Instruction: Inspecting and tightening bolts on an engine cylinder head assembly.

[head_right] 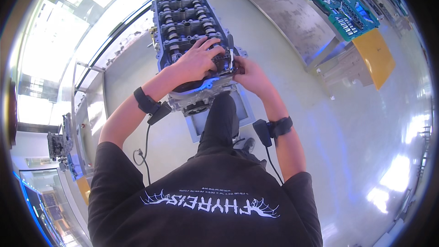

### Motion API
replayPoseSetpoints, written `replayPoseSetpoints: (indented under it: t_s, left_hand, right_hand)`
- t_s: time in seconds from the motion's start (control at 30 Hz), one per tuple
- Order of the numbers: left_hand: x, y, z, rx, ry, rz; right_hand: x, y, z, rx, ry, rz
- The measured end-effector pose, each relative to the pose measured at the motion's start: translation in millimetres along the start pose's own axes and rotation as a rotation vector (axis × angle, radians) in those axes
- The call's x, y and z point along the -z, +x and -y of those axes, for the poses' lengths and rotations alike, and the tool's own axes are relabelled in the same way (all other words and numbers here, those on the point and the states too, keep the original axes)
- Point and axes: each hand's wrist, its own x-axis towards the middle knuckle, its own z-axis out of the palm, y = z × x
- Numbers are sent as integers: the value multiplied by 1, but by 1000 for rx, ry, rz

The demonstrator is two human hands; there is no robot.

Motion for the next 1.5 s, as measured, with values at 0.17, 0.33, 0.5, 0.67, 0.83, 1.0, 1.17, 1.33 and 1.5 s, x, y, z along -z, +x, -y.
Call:
replayPoseSetpoints:
  t_s: [0.17, 0.33, 0.5, 0.67, 0.83, 1.0, 1.17, 1.33, 1.5]
  left_hand:
    - [4, 2, -2, 1, 3, 9]
    - [4, 1, -2, 5, -47, -8]
    - [6, 2, -4, 18, -55, -10]
    - [5, 1, -2, 22, -49, -23]
    - [4, 1, -2, 9, -52, -38]
    - [5, 1, -2, -13, -34, -49]
    - [4, 2, -2, -29, -27, -58]
    - [5, 1, -2, -26, -50, -50]
    - [4, 1, -1, -35, -48, -39]
  right_hand:
    - [5, 4, -26, 175, -149, -43]
    - [13, 11, -18, 278, -520, -42]
    - [17, 13, -8, 723, -775, -142]
    - [9, -2, -7, 270, -658, -82]
    - [-4, -14, -12, -6, -353, -123]
    - [-13, -19, -7, -183, 69, -174]
    - [-14, -21, -5, -194, 368, -114]
    - [-4, -28, 7, -192, 466, 22]
    - [9, -16, -5, 249, -645, 19]
